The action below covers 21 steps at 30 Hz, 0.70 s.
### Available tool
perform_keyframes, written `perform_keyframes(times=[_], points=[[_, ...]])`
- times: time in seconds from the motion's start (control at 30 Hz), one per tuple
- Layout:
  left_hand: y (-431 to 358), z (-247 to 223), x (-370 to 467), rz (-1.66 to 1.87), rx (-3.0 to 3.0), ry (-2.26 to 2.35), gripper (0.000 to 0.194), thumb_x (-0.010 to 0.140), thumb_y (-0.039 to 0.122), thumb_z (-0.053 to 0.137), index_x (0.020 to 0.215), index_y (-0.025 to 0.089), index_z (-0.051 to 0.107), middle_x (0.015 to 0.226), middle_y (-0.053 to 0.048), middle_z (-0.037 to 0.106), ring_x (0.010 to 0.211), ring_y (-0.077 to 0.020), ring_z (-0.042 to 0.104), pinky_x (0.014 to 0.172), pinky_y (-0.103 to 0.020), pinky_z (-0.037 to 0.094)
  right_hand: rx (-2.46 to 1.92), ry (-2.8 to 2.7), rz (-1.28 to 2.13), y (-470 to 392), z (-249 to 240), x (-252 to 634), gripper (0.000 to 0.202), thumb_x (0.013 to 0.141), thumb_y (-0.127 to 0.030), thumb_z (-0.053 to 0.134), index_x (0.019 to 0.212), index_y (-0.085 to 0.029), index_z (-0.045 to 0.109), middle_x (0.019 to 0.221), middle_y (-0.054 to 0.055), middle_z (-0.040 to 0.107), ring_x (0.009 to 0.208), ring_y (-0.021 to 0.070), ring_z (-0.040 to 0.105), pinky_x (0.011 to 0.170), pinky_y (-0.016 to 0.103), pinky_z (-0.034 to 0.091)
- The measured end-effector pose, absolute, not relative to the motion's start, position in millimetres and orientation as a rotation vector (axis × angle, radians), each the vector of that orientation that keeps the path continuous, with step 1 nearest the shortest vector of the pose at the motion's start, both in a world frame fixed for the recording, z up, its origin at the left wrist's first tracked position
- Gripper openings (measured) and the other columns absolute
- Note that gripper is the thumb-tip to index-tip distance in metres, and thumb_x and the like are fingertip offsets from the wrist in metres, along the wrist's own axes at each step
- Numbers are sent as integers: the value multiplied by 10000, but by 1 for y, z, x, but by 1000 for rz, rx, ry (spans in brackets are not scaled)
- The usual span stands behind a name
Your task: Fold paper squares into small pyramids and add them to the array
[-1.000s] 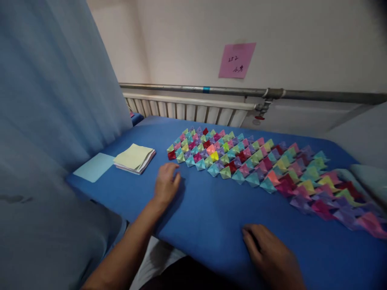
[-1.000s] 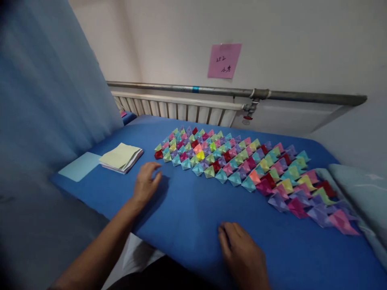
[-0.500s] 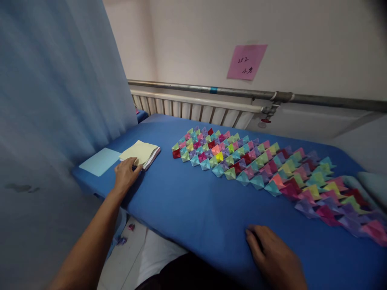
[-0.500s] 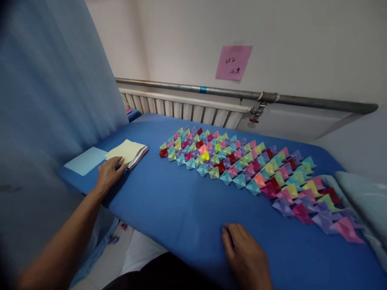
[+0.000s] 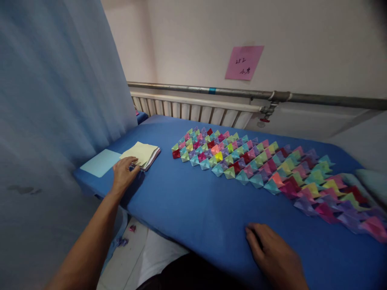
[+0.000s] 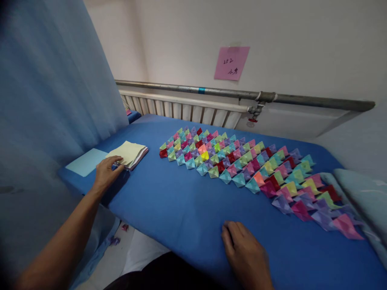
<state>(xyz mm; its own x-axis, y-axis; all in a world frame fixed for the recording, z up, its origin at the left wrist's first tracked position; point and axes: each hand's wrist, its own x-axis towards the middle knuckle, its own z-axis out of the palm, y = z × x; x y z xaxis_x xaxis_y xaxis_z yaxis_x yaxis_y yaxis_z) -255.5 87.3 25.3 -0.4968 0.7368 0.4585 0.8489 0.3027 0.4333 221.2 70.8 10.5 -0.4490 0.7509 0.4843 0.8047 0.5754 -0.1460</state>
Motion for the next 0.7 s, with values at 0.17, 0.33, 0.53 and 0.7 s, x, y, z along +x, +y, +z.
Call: perform_keyframes(times=[0.17,0.33,0.53,0.7], points=[[91,27,-247,-996,-1537,-2409,167,801,284,581,848,244,736,1021,-50,767,1049,-252,654,1010,-393,386,-1235,-2299,-141,71,10,221,354,982,-342,375,806,-196,645,720,34,707,630,169,701,567,273,528],[97,29,-250,-1169,-1400,-2479,178,797,337,567,745,228,699,830,-38,747,837,-224,660,787,-316,451,-1238,-2287,-131,71,10,221,356,983,-342,374,805,-199,647,721,34,708,633,169,701,581,276,532],[97,36,-252,-1449,-1236,-2488,314,788,500,564,653,220,604,578,39,569,584,-152,536,543,-249,392,-1240,-2299,-131,71,10,220,362,986,-351,370,808,-200,647,708,30,702,632,171,698,591,286,530],[82,46,-233,-1561,-1234,-2377,349,862,501,481,805,206,659,752,11,670,749,-177,617,677,-263,471,-1245,-2286,-117,72,9,220,359,981,-343,369,814,-199,652,713,34,703,636,168,694,589,279,524]])
